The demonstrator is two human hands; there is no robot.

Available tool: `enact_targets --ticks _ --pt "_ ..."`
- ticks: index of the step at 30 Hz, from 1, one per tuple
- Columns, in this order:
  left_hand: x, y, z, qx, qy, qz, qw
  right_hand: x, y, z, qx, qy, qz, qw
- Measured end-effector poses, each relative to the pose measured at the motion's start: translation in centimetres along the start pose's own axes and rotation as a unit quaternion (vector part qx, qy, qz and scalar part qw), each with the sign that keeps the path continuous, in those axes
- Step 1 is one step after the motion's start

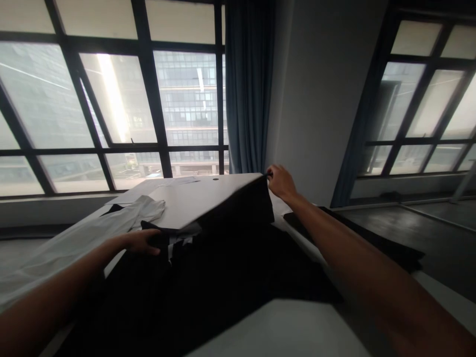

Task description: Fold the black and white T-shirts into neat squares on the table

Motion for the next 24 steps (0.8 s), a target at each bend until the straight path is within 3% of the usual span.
enact_targets --ticks 2,4,5,6,9,11,15,19,24 --pt "-0.8 -0.4 0.5 0.002 0.029 0.021 0.999 -1.0 -0.2 1.6 0.002 0.113 -0.032 0.993" --pt "-1.2 -0.6 0.6 -0.011 0.048 0.038 0.998 -0.9 -1.1 0.3 0.018 0.133 -0.027 0.991" --pt "-1.2 -0.8 0.4 -0.023 0.052 0.051 0.997 -0.7 -1.9 -1.8 0.029 0.085 0.0 0.996" --pt "-1.1 -1.0 0.3 -0.036 0.057 0.062 0.996 -0.2 -2.8 -4.7 0.041 -0.001 0.038 0.998" --pt "-0.9 -1.8 0.1 -0.058 0.068 0.085 0.992 3.8 -3.2 -13.1 0.062 -0.254 0.101 0.96" --pt "-0.8 -2.8 0.0 -0.055 0.073 0.102 0.991 5.9 -1.5 -15.5 0.074 -0.321 0.074 0.941" --pt "-1.0 -4.1 -0.1 -0.042 0.105 0.1 0.988 7.4 2.1 -16.1 0.082 -0.349 0.018 0.933" --pt "-1.5 -3.5 -0.2 -0.059 0.124 0.09 0.986 7.7 3.4 -15.9 0.072 -0.348 0.001 0.935" --pt "0.2 1.4 3.7 -0.178 0.246 0.051 0.951 8.3 3.2 -15.9 0.104 -0.28 -0.033 0.954"
Point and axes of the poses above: each hand's wrist, its own x-axis away from the middle knuckle, its own z-axis out of the back of the hand, y = z × x, the point moved 10 cm from there along -x, towards the middle knuckle, and after that the axes turned 8 degrees about x, right-handed, at the moved point
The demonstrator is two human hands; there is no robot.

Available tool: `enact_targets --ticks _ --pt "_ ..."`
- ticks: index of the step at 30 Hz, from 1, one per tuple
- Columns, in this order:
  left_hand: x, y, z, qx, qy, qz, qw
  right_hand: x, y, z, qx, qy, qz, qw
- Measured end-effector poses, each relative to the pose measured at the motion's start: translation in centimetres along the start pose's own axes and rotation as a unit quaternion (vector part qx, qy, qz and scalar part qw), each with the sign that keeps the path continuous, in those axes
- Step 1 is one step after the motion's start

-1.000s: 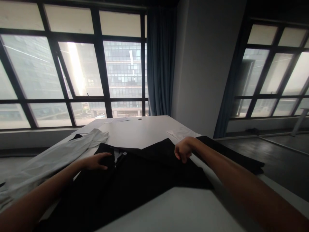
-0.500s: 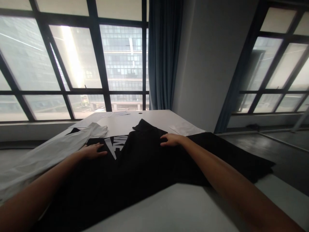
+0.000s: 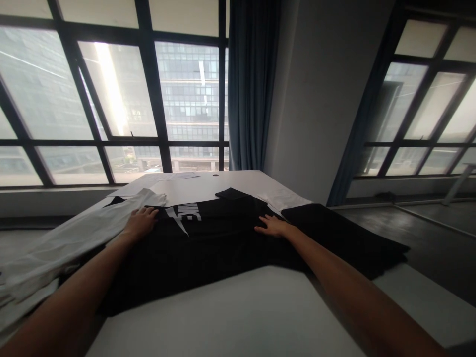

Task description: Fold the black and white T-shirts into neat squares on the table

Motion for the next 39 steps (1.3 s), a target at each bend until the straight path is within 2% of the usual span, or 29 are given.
enact_targets --ticks 3,5,9,12,15,17,19,21,22,24,26,28,30,31,35,37,39 --pt "1.9 2.2 1.0 0.016 -0.047 -0.024 0.998 1.4 -0.4 0.6 0.028 0.052 -0.016 0.998" --pt "4.3 3.1 0.7 0.057 -0.084 -0.03 0.994 2.7 -1.4 0.9 0.026 0.066 0.024 0.997" --pt "8.5 3.2 -2.1 0.126 -0.154 -0.027 0.98 5.0 -3.1 -0.4 -0.006 -0.026 0.105 0.994" --pt "8.5 2.3 -4.1 0.128 -0.179 -0.022 0.975 4.8 -3.4 -1.1 -0.014 -0.061 0.097 0.993" --pt "6.2 1.3 -4.4 0.115 -0.159 -0.009 0.981 3.2 -4.2 -0.6 -0.018 -0.004 0.071 0.997" --pt "4.7 0.5 -3.6 0.102 -0.114 0.015 0.988 2.5 -4.8 0.7 0.002 0.078 0.046 0.996" --pt "4.0 0.3 -2.1 0.087 -0.05 0.021 0.995 2.8 -5.5 2.6 0.035 0.171 0.035 0.984" --pt "4.4 0.9 -0.6 0.089 -0.008 -0.006 0.996 3.9 -6.0 4.0 0.045 0.213 0.047 0.975" --pt "4.9 1.4 0.0 0.102 -0.007 -0.03 0.994 4.4 -5.9 4.3 0.036 0.203 0.058 0.977" --pt "6.4 2.5 0.8 0.155 -0.039 -0.077 0.984 5.4 -5.1 3.8 -0.001 0.131 0.084 0.988" --pt "8.4 3.3 1.7 0.214 -0.092 -0.111 0.966 6.5 -4.0 3.2 -0.044 0.058 0.11 0.991" --pt "10.5 3.5 2.2 0.249 -0.154 -0.121 0.949 7.4 -2.6 2.7 -0.08 0.02 0.117 0.99" --pt "12.4 3.1 2.6 0.257 -0.195 -0.113 0.94 7.8 -1.1 2.2 -0.092 0.012 0.1 0.991" --pt "13.1 2.7 2.8 0.256 -0.199 -0.107 0.94 7.9 -0.4 2.0 -0.091 0.011 0.09 0.992" --pt "14.1 1.5 4.0 0.266 -0.143 -0.095 0.949 7.9 0.8 1.4 -0.114 0.016 0.09 0.989" --pt "14.1 1.2 4.3 0.287 -0.13 -0.091 0.945 8.2 1.1 2.0 -0.154 0.033 0.107 0.982" --pt "14.2 1.0 4.3 0.315 -0.143 -0.079 0.935 9.1 1.5 3.1 -0.197 0.056 0.127 0.97"
Point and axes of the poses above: each hand's wrist, its own x-axis away from the middle knuckle, its own z-axis out of the back of the hand, y = z × x, the point moved 10 cm from there along -x, towards the middle knuckle, and after that the axes turned 8 degrees about x, right-handed, at the moved point
